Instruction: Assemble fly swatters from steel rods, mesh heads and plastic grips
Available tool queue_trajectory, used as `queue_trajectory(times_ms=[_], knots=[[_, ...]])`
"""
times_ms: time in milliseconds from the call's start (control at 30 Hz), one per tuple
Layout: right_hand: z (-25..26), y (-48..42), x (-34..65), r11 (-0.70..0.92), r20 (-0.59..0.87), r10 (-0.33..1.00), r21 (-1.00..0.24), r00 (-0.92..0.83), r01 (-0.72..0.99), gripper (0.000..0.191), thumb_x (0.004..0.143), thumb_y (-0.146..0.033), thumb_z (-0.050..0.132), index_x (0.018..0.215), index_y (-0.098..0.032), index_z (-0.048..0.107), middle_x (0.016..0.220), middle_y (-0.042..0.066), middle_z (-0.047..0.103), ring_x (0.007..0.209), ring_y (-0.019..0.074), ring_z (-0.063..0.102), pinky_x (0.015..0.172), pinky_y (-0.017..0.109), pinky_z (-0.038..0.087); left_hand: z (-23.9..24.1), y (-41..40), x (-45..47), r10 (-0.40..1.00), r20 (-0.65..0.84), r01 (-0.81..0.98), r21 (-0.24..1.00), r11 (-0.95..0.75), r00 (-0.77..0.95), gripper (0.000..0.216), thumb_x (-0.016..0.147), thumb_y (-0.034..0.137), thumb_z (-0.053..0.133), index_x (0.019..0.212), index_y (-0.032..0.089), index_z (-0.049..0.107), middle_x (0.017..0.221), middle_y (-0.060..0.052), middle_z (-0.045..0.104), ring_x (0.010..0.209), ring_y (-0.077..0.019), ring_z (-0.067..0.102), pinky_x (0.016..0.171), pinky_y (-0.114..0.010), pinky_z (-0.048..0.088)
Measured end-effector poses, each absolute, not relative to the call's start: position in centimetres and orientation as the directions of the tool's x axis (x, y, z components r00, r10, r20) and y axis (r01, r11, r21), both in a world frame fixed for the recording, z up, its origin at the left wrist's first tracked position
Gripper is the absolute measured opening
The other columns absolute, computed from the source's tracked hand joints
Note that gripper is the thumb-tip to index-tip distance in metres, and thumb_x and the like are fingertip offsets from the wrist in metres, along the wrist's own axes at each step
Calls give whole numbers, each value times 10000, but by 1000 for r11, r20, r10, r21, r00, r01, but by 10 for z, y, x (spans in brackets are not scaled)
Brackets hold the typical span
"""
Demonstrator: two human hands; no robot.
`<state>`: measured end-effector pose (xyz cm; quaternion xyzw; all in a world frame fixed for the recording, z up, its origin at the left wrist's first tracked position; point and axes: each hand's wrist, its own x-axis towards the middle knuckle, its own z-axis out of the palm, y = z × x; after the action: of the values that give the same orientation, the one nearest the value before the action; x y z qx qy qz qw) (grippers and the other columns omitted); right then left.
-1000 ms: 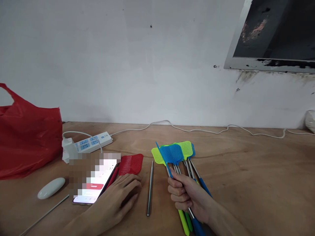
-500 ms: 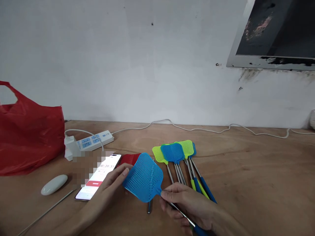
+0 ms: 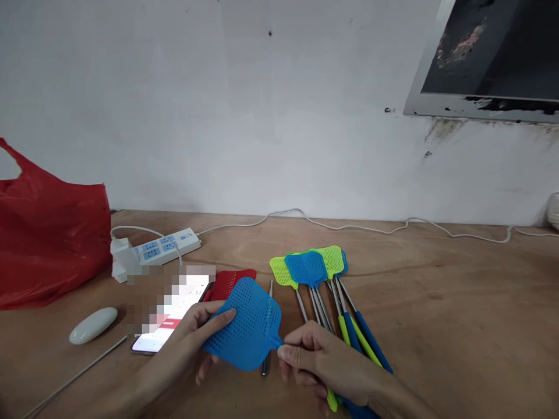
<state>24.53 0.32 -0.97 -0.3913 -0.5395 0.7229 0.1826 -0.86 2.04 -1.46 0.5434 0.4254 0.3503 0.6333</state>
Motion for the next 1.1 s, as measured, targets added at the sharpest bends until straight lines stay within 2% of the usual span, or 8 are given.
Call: queue_trajectory(times_ms=[100, 300, 467, 633, 733, 833, 967, 1100], knots=[[-7, 3, 245, -367, -390, 701, -915, -597, 166, 441, 845, -592, 635, 728, -168, 602, 445, -115, 372, 325, 28, 262, 299, 128, 277, -19, 23, -7, 910, -185, -34, 977, 212, 370, 434, 826, 584, 684, 826, 151, 661, 476, 47, 548, 314, -61, 452, 271, -112, 365], [2, 5, 244, -541, -414, 604, -840, -681, 31, 418, 777, -527, 739, 682, -144, 601, 430, -131, 297, 329, 4, 145, 297, 115, 113, -16, 21, -2, 927, -132, -21, 989, 149, 351, 477, 821, 641, 659, 791, 166, 624, 481, 58, 538, 320, -67, 480, 292, -128, 398], [-4, 9, 246, -649, -427, 524, -761, -736, -21, 355, 815, -490, 719, 718, -168, 606, 433, -135, 283, 298, 24, 105, 240, 120, 242, -17, 17, 3, 960, -17, -6, 1000, 20, 278, 516, 822, 680, 631, 764, 168, 589, 515, 57, 549, 311, -72, 513, 294, -139, 388], [-8, 16, 253, -720, -427, 456, -693, -780, -41, 272, 845, -408, 691, 736, -171, 614, 429, -132, 303, 292, 31, 82, 227, 120, 296, -28, 27, -2, 985, 51, -43, 998, -44, 165, 487, 834, 674, 622, 779, 199, 534, 409, 98, 476, 293, -99, 499, 303, -157, 384], [-7, 20, 257, -718, -410, 519, -685, -750, -123, 234, 855, -348, 667, 708, -174, 612, 416, -132, 281, 307, 36, 55, 229, 117, 283, -28, 37, -10, 993, 105, -58, 993, -102, 46, 516, 804, 707, 625, 765, 211, 485, 484, 101, 507, 315, -82, 501, 320, -156, 393], [-4, 23, 257, -644, -380, 685, -715, -621, -273, 203, 858, -292, 669, 702, -171, 620, 442, -117, 352, 325, 23, 66, 252, 99, 239, -24, 41, -14, 992, 81, -31, 996, -79, 95, 490, 813, 672, 642, 770, 199, 520, 489, 90, 519, 314, -87, 500, 318, -166, 397], [0, 22, 253, -466, -302, 866, -774, -398, -428, 93, 841, -249, 699, 818, -159, 688, 779, 4, 686, 357, -24, 127, 298, 84, 208, -16, 43, -12, 976, 15, 15, 1000, -19, 217, 465, 796, 628, 690, 771, 177, 580, 486, 63, 554, 307, -104, 512, 299, -181, 407], [4, 18, 252, -452, -316, 879, -792, -358, -411, 204, 848, -241, 680, 1024, -160, 745, 1141, 127, 726, 370, -39, 173, 316, 94, 229, -8, 51, -15, 955, -21, 110, 994, -13, 295, 428, 819, 590, 688, 863, 170, 618, 558, 45, 606, 342, -104, 548, 311, -174, 424]])
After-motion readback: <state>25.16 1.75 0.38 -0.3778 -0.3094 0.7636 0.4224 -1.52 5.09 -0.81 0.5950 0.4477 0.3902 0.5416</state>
